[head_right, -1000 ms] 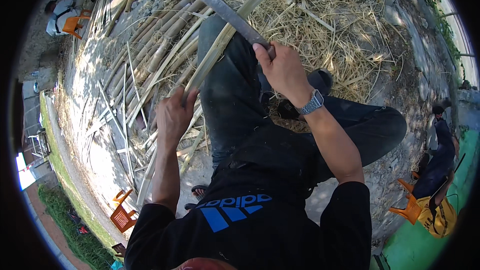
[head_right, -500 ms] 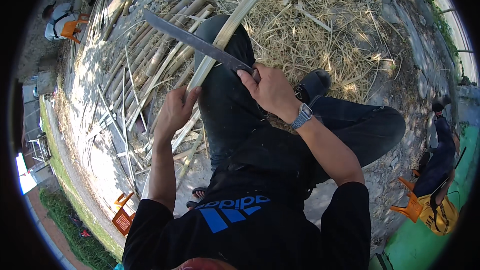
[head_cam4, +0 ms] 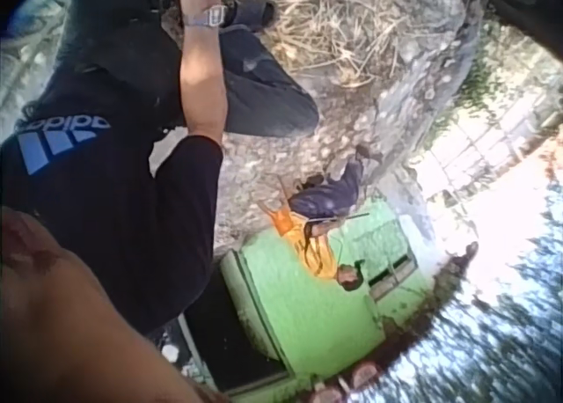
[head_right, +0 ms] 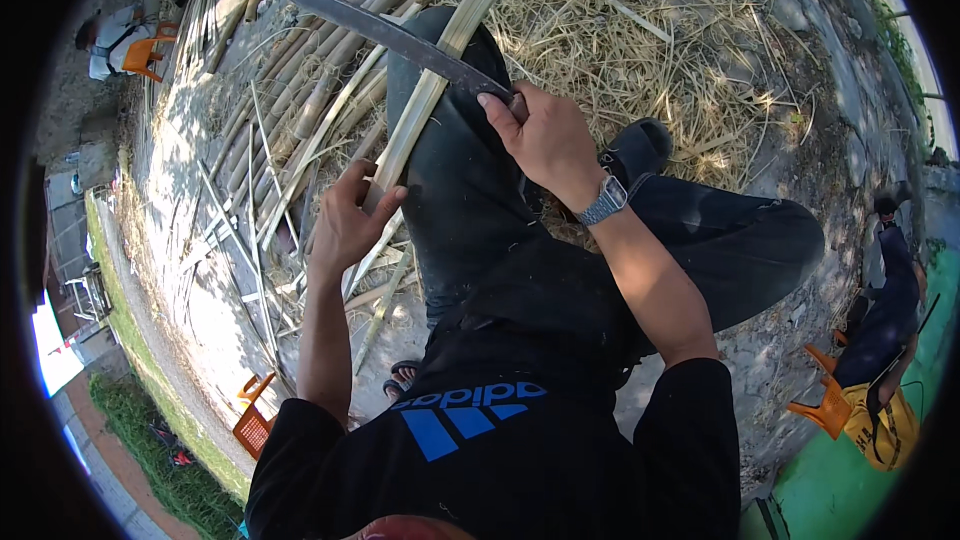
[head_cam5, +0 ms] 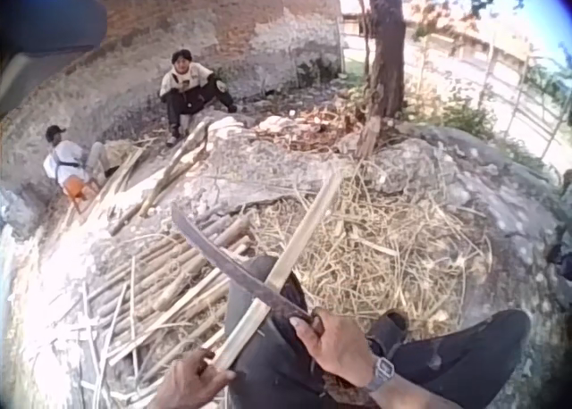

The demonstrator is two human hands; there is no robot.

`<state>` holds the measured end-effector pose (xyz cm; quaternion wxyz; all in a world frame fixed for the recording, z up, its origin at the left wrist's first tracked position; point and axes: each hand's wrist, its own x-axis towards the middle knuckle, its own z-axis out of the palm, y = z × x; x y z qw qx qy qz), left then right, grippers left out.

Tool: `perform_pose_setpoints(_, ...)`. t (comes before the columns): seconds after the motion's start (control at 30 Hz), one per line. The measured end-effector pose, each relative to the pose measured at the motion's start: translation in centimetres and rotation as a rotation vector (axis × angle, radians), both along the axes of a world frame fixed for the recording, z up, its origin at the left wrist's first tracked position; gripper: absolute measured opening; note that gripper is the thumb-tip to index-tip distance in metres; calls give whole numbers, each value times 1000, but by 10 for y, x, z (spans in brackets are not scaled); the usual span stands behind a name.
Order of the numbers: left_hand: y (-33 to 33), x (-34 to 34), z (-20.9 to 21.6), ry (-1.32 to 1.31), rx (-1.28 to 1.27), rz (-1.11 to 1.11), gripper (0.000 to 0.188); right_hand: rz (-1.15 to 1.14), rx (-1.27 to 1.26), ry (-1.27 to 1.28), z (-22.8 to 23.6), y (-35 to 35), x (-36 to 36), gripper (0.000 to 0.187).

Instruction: The person strips a long bamboo piece using a machete and then uses a wooden mallet to split a hollow bamboo pole by hitting the machete blade into the end.

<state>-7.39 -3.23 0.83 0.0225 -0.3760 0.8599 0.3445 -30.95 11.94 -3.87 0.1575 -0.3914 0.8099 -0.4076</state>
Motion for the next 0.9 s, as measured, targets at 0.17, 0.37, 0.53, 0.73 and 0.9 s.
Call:
perform_pose_setpoints(0.17, -18, 101, -18, -194, 128, -7, 62, -21, -67, -49, -6, 2, -5, 54)
perform_pose_setpoints(0.37, 6, 197, -65, -160, 318, 71, 37, 4, -81, 41, -6, -2, -11, 51)
perform_pose_setpoints(0.53, 14, 170, -43, -188, -119, 229, 18, -24, -34, 131, 16, 1, -33, 44)
perform_pose_setpoints(0.73, 7, 104, -11, 6, -706, 257, 28, -162, -36, 196, 32, 3, -53, 45)
perform_pose_setpoints(0.9, 12, 55, 10, -35, -472, 131, 18, 8, 0, 34, 10, 6, 9, 39)
